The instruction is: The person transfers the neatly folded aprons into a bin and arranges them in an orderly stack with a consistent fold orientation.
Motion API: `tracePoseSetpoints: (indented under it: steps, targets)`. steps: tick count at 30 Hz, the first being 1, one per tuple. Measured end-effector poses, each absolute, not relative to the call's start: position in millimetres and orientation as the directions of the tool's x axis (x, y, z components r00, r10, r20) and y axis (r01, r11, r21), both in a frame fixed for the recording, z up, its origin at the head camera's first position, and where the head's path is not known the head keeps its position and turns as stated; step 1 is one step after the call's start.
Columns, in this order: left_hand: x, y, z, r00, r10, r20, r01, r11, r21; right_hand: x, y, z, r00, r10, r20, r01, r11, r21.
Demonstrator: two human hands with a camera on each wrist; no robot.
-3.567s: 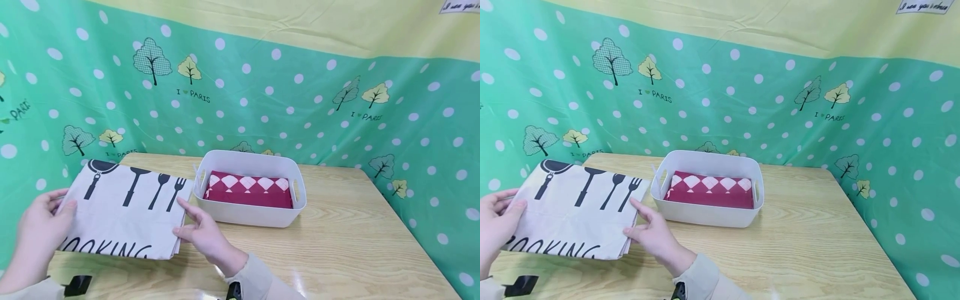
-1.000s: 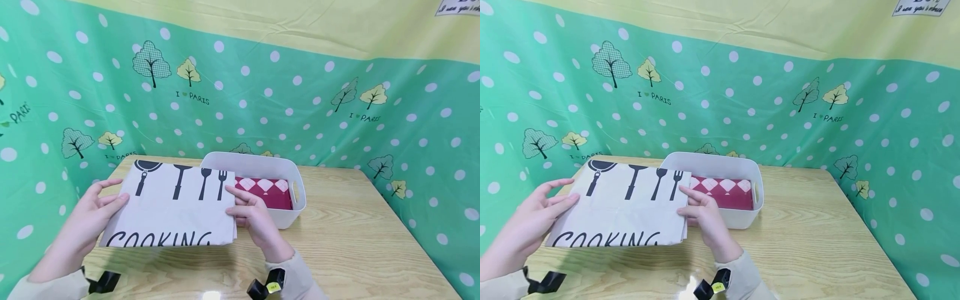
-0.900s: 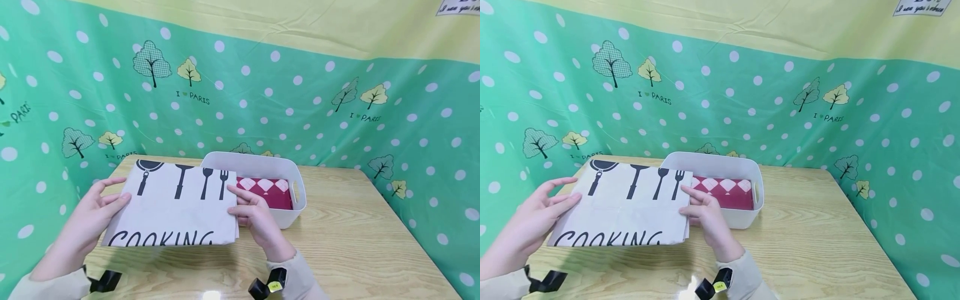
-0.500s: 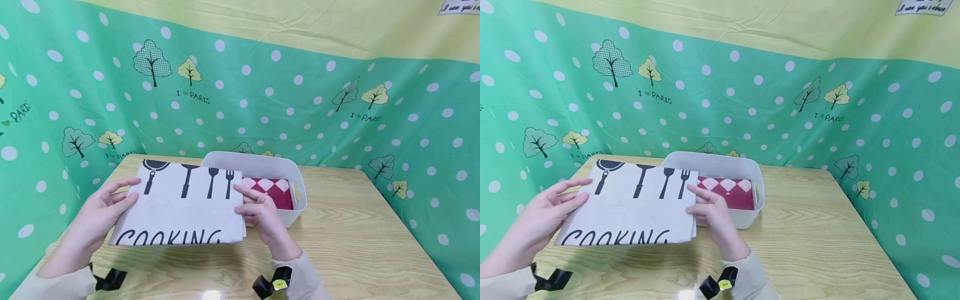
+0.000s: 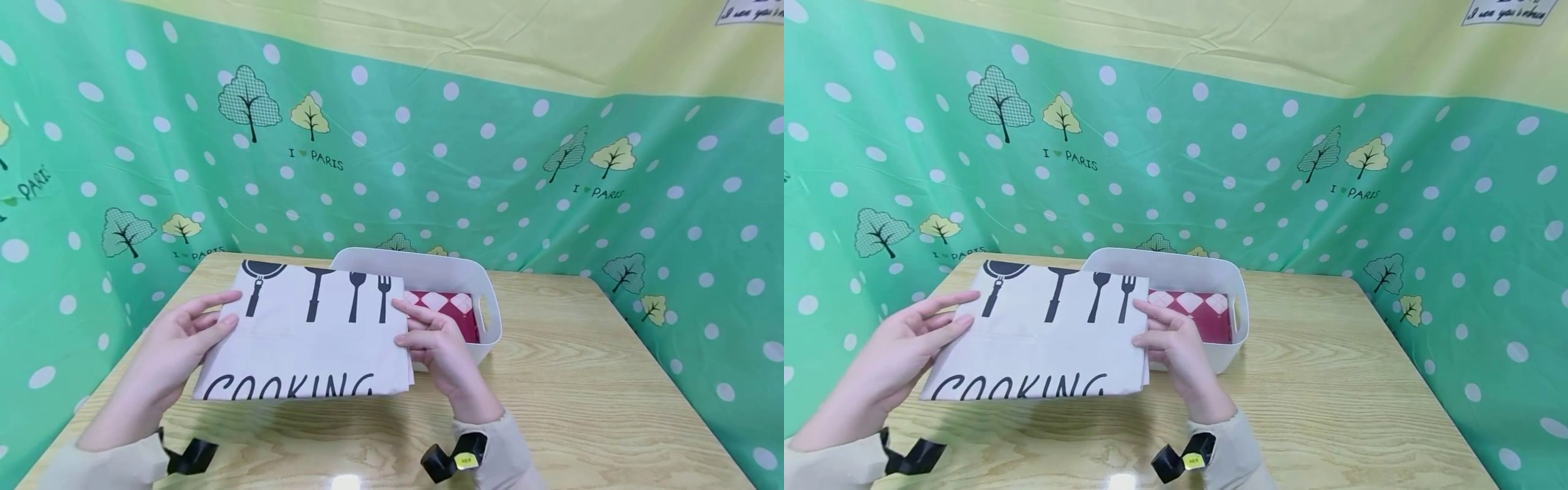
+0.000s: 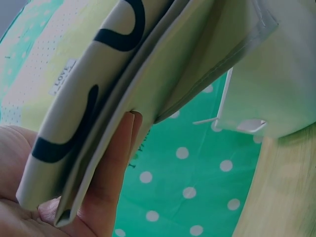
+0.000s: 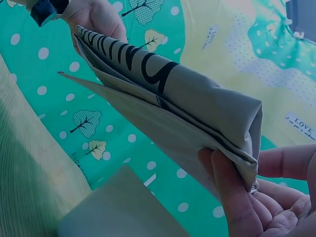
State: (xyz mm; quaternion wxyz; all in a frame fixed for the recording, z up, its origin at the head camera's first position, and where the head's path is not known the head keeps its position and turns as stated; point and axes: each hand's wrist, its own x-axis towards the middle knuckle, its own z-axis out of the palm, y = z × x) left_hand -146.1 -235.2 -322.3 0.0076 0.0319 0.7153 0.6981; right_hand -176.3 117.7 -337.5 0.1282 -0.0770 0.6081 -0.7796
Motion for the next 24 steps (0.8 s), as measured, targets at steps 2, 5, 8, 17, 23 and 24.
tracePoseSetpoints:
  steps: [2, 5, 8, 17, 23, 24]
  targets:
    - [-147, -233, -321, -0.998, 0.051, 0.032, 0.033, 0.027, 0.999, -177, 120, -337, -0.957, -0.287, -0.036, 0.102, -0.221, -0.97]
    - [-147, -231, -320, -0.998, 0.049, 0.033, 0.035, 0.028, 0.999, -178, 122, -336, -0.959, -0.283, -0.035, 0.099, -0.217, -0.971]
    - [-148, -228, -320, -0.998, 0.048, 0.029, 0.03, 0.03, 0.999, -178, 123, -336, -0.96, -0.279, -0.035, 0.099, -0.216, -0.971]
    - [-151, -221, -317, -1.0, 0.02, -0.001, 0.001, 0.103, 0.995, -179, 129, -333, -0.965, -0.261, -0.03, 0.089, -0.218, -0.972]
    - [-153, -215, -313, -1.0, 0.018, 0.004, 0.008, 0.189, 0.982, -180, 132, -330, -0.968, -0.251, -0.024, 0.083, -0.225, -0.971]
    - [-153, -214, -312, -1.0, 0.016, 0.005, 0.008, 0.2, 0.98, -180, 133, -330, -0.968, -0.25, -0.024, 0.083, -0.228, -0.97]
